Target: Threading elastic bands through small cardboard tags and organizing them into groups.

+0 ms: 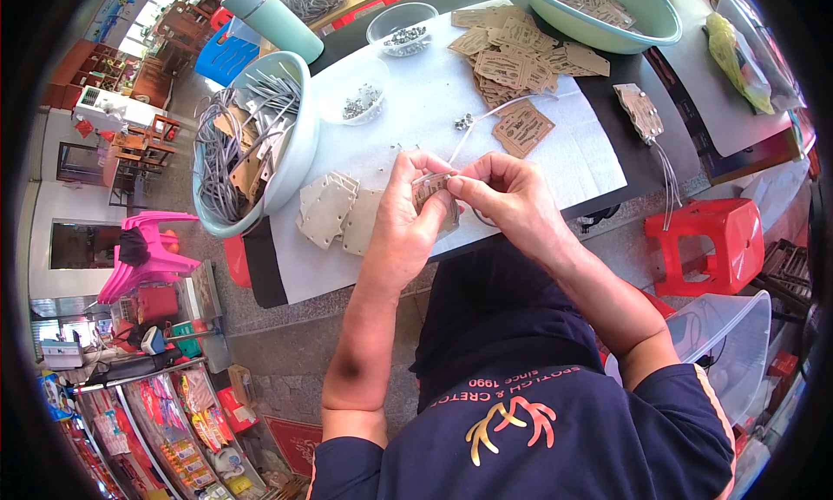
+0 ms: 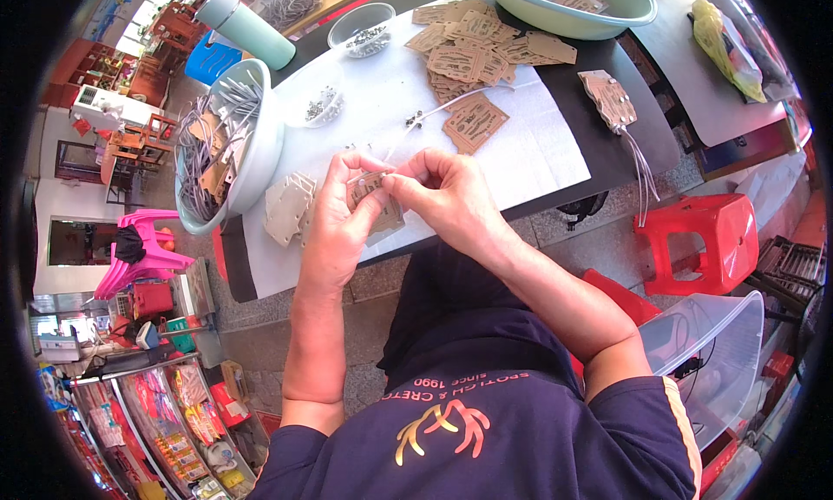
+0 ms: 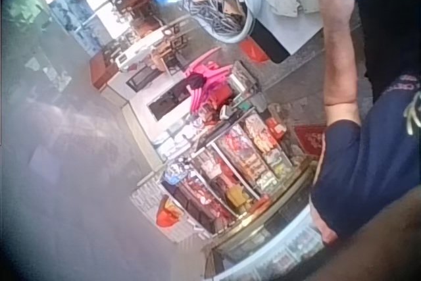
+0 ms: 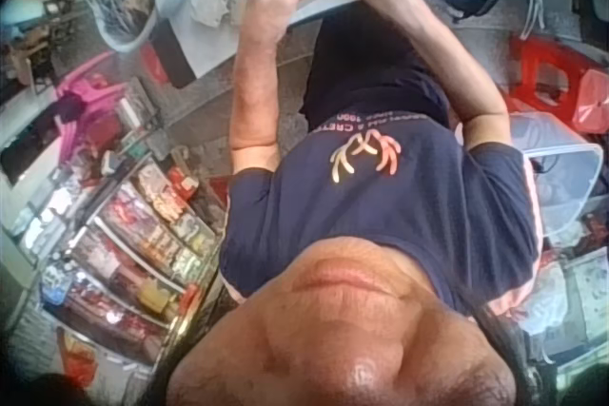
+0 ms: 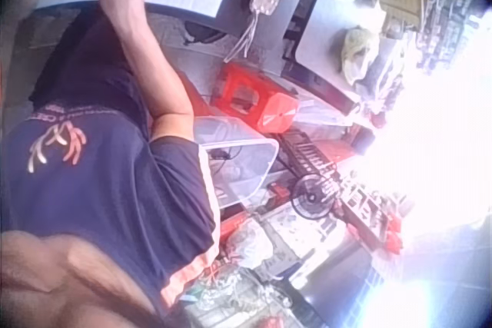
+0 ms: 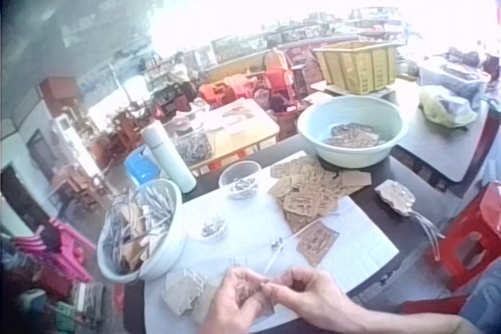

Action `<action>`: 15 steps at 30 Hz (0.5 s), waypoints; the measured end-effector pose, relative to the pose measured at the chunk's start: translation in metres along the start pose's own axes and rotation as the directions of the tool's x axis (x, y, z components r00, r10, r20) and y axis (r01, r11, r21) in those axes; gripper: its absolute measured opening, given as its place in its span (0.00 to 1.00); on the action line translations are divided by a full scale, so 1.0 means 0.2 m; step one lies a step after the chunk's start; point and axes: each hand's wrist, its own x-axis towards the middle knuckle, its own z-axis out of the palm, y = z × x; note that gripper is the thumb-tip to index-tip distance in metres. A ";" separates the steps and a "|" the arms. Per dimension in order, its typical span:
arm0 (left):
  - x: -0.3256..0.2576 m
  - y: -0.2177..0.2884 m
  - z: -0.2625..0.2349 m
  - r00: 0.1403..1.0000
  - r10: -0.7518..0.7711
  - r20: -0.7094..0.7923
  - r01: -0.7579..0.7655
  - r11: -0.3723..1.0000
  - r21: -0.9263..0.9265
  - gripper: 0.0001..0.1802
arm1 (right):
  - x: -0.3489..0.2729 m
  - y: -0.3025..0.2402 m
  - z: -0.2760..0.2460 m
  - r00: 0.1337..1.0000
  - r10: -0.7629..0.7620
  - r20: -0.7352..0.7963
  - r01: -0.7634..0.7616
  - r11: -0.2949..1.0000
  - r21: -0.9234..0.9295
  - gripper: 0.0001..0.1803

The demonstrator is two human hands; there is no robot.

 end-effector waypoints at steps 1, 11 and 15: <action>0.00 0.00 0.00 1.000 0.000 0.000 0.000 1.000 0.000 0.12 | 0.00 0.00 0.00 1.000 0.020 -0.001 -0.020 0.999 -0.027 0.11; -0.02 -0.05 0.05 0.992 0.121 -0.046 -0.105 0.960 0.258 0.11 | 0.01 0.00 0.00 0.997 0.040 -0.065 -0.040 0.999 0.008 0.12; -0.01 -0.10 0.07 0.973 0.222 -0.060 -0.199 0.944 0.263 0.11 | 0.01 0.02 0.01 0.996 0.021 -0.085 -0.018 0.999 0.039 0.12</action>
